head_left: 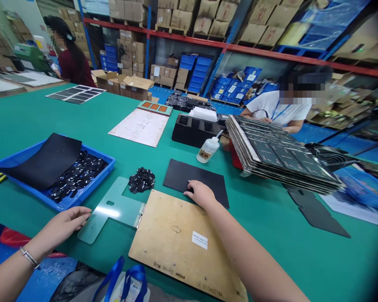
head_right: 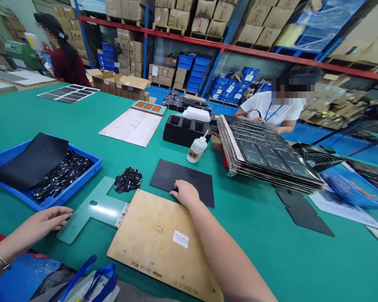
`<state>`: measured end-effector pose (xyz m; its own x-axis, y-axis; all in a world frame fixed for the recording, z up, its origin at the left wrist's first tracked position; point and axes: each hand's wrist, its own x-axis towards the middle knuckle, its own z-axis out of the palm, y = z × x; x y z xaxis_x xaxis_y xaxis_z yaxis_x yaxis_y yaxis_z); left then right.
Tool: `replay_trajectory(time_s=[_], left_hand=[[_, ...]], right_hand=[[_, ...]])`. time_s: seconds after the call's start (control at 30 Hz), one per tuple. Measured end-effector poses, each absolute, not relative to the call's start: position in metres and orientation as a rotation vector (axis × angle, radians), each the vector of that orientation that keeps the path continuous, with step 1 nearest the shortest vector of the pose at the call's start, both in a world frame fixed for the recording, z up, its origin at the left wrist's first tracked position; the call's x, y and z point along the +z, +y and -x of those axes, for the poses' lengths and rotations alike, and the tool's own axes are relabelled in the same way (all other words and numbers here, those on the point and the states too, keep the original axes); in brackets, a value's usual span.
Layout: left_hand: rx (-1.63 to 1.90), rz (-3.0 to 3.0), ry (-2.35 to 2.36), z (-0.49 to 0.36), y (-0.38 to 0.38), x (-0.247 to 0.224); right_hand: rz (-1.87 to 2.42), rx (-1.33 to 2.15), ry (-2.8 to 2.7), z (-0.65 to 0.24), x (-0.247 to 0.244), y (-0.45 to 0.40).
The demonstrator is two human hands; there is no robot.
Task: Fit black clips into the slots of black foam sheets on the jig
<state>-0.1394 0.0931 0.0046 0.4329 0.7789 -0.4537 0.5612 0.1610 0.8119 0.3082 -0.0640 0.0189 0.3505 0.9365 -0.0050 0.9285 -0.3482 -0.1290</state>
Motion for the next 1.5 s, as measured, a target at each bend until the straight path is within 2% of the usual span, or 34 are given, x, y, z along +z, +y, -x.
replay_trajectory(time_s=[0.23,0.47,0.73,1.13,1.27,1.5], left_hand=[[0.035,-1.975,1.259,0.116,0.103,0.027],[0.135,-2.288,0.721,0.011,0.074,0.057],[0.15,-2.576,0.299,-0.095,0.05,0.025],[0.213,-2.79,0.169,-0.13,0.033,0.001],[0.265,-2.847,0.279,-0.143,0.032,0.002],[-0.025,-2.755,0.274,-0.168,0.04,0.002]], right_hand=[[2.455,0.162,-1.842,-0.313,0.016,-0.063],[2.506,0.201,-1.785,-0.316,0.022,-0.061],[2.538,0.195,-1.737,-0.314,0.022,-0.062],[2.571,0.021,-1.67,-0.312,0.007,-0.063],[2.581,-0.034,-1.53,-0.319,0.004,-0.062],[2.495,-0.216,-1.229,-0.349,0.018,-0.062]])
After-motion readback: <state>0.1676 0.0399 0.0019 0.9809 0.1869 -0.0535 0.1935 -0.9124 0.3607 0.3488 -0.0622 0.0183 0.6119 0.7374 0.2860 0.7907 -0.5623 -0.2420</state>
